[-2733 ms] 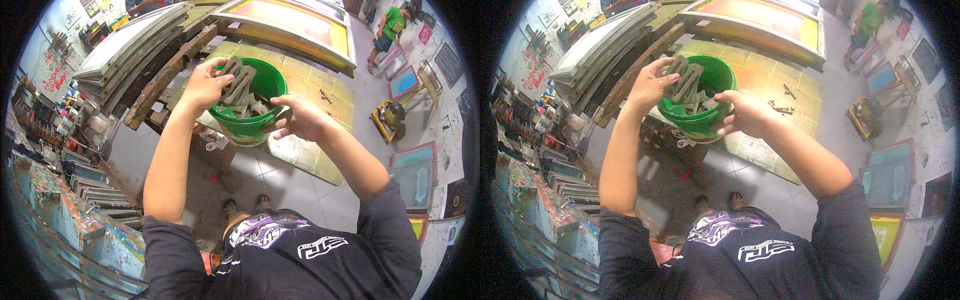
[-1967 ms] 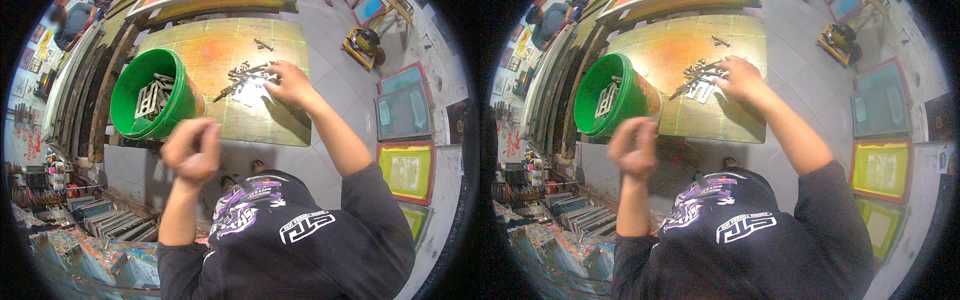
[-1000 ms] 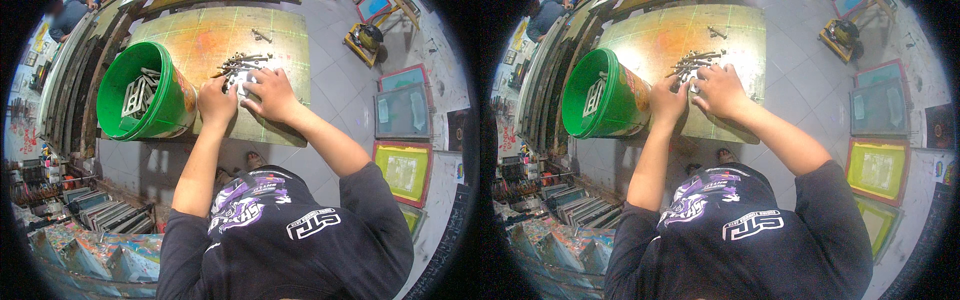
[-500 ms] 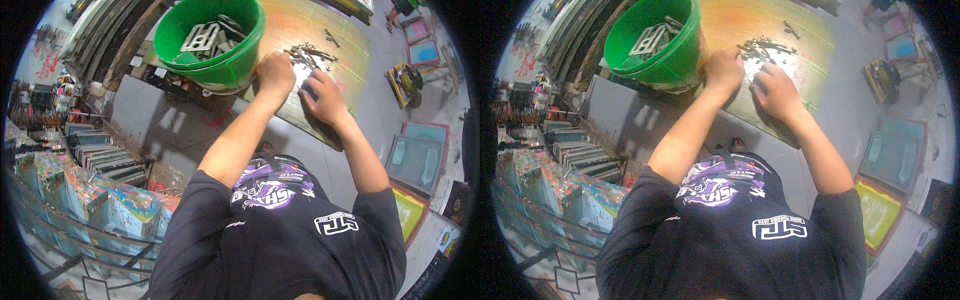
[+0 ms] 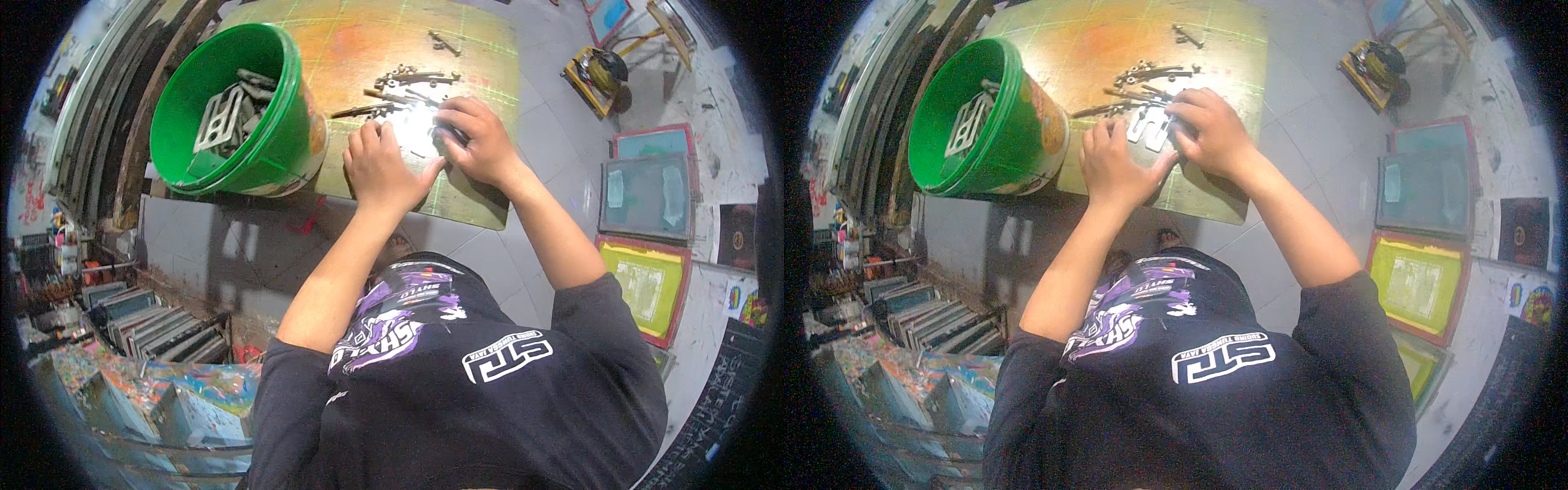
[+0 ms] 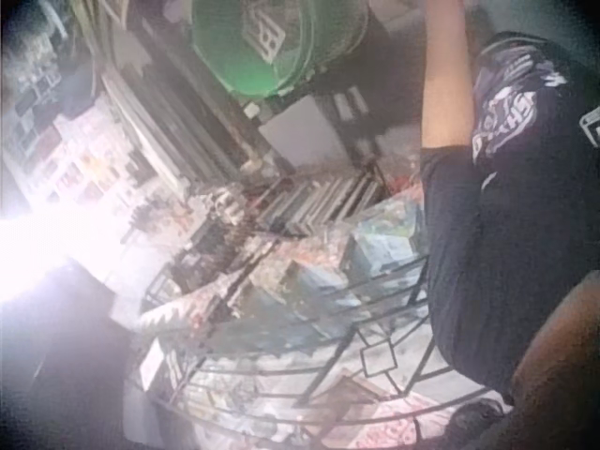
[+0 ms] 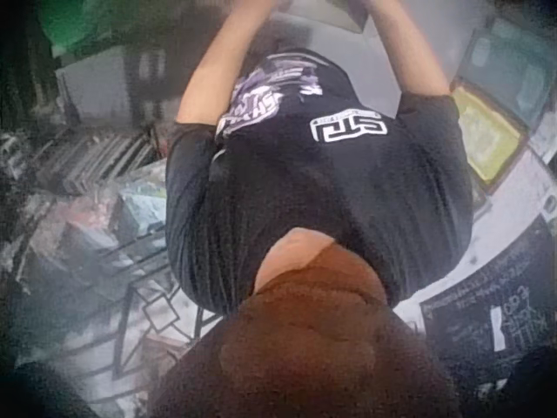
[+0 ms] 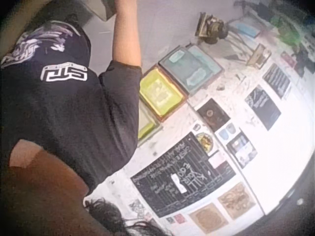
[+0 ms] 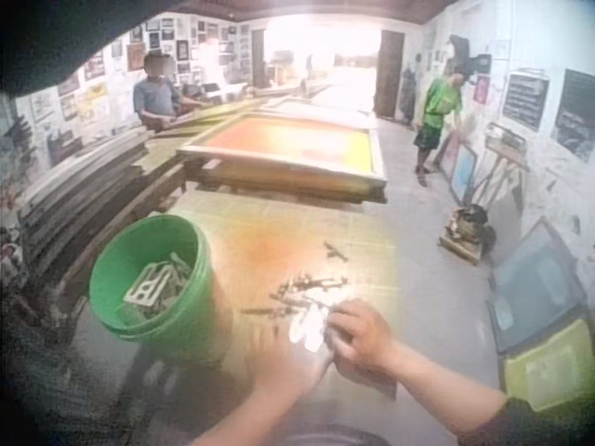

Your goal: The person picks up a screen printing frame and places it on a workbench. They gather metal clamps and bolts from the table, place some into a green bucket, and then use the remaining hardware to secure the frame to the bench. The person walks to a paint station and returns to continue working on the frame.

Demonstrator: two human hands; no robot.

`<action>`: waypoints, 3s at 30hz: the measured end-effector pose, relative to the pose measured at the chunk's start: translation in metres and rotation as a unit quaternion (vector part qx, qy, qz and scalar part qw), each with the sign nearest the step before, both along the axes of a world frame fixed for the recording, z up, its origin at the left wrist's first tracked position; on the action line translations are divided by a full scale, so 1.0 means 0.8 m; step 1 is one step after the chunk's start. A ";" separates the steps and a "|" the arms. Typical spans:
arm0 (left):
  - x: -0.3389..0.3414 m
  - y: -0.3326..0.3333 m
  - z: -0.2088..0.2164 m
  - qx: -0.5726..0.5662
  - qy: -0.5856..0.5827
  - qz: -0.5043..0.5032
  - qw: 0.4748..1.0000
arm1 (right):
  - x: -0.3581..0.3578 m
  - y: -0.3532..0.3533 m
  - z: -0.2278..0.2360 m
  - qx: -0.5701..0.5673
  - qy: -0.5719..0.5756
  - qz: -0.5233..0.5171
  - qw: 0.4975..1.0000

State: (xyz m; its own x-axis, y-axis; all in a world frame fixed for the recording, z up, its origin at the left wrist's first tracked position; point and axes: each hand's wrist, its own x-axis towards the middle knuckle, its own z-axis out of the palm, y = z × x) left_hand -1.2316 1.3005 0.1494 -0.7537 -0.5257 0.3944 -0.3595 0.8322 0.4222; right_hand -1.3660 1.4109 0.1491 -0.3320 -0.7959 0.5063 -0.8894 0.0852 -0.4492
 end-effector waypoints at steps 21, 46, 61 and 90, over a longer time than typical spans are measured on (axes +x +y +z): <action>-0.013 -0.029 0.021 0.154 0.147 -0.063 0.975 | -0.040 -0.024 0.002 -0.012 -0.128 -0.079 0.989; -0.003 -0.036 0.009 0.586 0.272 -0.100 0.757 | -0.006 -0.032 0.023 -0.043 -0.382 -0.074 0.920; 0.070 -0.036 0.161 0.107 0.290 -0.127 0.942 | 0.027 -0.025 0.061 -0.107 -0.532 0.049 0.838; 0.202 -0.141 0.107 0.699 0.249 -0.057 0.668 | 0.160 -0.161 0.171 0.092 -0.632 0.103 0.763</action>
State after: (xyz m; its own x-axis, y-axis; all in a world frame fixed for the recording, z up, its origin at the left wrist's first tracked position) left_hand -1.0699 1.1880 0.2348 -0.7786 -0.5930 -0.2053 0.1472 -0.4906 0.8589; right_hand -1.2376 1.2819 0.2858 -0.3208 -0.9160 -0.2407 0.2411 0.1668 -0.9561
